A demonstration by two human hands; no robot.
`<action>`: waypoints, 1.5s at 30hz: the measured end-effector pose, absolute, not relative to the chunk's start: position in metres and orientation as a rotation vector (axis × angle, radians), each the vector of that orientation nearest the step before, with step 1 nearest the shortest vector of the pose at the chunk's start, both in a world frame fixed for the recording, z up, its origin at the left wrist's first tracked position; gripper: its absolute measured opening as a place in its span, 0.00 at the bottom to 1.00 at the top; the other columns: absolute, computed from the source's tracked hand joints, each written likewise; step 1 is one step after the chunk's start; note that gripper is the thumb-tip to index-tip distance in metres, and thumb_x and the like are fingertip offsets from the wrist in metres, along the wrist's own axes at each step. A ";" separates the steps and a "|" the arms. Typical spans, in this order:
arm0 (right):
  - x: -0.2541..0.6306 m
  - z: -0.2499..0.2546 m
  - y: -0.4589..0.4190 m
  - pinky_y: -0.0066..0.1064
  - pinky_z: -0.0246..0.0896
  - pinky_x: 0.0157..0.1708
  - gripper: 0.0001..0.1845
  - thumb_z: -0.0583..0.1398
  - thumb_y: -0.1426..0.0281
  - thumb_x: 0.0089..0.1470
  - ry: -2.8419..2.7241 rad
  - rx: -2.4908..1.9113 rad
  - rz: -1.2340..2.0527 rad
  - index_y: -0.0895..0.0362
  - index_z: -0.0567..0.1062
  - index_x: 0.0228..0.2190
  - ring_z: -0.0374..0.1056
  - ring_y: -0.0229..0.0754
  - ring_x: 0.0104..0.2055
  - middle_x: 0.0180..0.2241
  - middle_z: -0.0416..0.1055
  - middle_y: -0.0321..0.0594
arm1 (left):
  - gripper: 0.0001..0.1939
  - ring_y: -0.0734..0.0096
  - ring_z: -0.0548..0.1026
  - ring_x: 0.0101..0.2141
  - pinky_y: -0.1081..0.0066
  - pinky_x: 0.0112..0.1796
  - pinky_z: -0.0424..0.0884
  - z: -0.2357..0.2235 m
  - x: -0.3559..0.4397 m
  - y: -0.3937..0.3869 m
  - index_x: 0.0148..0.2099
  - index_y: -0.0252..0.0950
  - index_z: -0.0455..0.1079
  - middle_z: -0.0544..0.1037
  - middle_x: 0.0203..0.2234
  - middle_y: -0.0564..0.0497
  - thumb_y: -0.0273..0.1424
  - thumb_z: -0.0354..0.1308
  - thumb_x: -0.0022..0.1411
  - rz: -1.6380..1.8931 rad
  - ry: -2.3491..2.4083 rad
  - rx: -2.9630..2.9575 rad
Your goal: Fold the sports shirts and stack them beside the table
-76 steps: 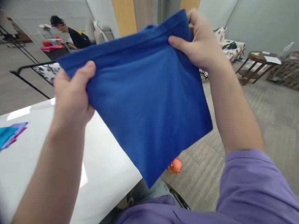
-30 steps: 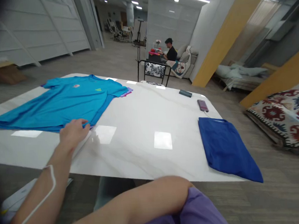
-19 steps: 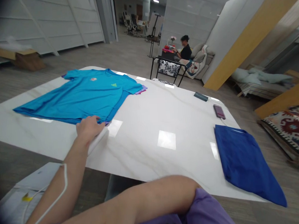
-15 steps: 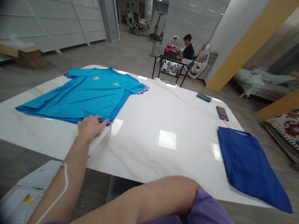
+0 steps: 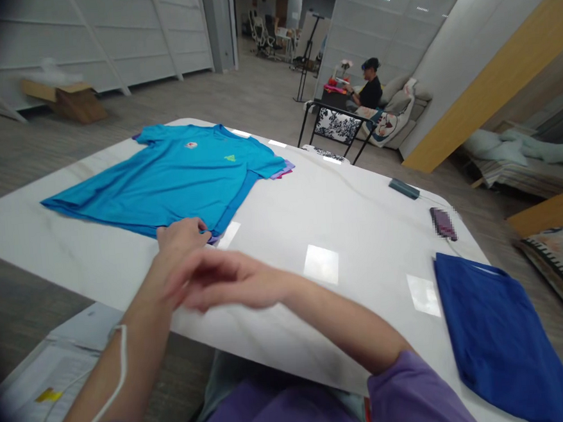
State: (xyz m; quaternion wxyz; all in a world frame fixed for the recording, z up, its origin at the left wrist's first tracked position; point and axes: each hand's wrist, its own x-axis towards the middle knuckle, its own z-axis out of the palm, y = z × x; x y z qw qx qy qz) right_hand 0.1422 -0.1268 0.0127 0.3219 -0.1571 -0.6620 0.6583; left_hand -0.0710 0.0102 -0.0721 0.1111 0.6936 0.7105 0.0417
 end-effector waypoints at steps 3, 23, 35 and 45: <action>0.198 -0.017 -0.008 0.34 0.74 0.41 0.21 0.73 0.52 0.60 -1.675 -0.900 1.362 0.50 0.79 0.47 0.72 0.41 0.38 0.41 0.78 0.39 | 0.16 0.39 0.83 0.53 0.49 0.55 0.67 -0.069 -0.075 0.012 0.54 0.43 0.81 0.88 0.51 0.41 0.42 0.56 0.74 0.164 2.101 1.999; 0.296 -0.077 0.314 0.57 0.53 0.69 0.13 0.52 0.63 0.78 -1.551 -1.905 0.210 0.54 0.70 0.56 0.65 0.57 0.60 0.57 0.73 0.54 | 0.11 0.54 0.83 0.44 0.60 0.42 0.72 -0.050 -0.088 -0.006 0.49 0.46 0.76 0.86 0.44 0.50 0.41 0.53 0.80 0.776 1.850 2.150; 0.396 -0.033 0.306 0.40 0.76 0.42 0.07 0.58 0.68 0.78 -1.257 -1.802 0.651 0.57 0.70 0.54 0.69 0.40 0.41 0.49 0.74 0.48 | 0.06 0.59 0.79 0.35 0.60 0.39 0.69 -0.010 -0.032 -0.051 0.43 0.46 0.72 0.81 0.32 0.53 0.36 0.57 0.77 0.659 1.342 2.362; 0.613 -0.060 0.123 0.32 0.75 0.33 0.17 0.77 0.71 0.59 -1.013 -2.104 0.658 0.58 0.74 0.33 0.67 0.36 0.30 0.29 0.71 0.35 | 0.00 0.67 0.78 0.34 0.67 0.32 0.59 -0.035 0.166 -0.166 0.43 0.42 0.72 0.83 0.34 0.55 0.31 0.60 0.71 0.164 0.732 2.161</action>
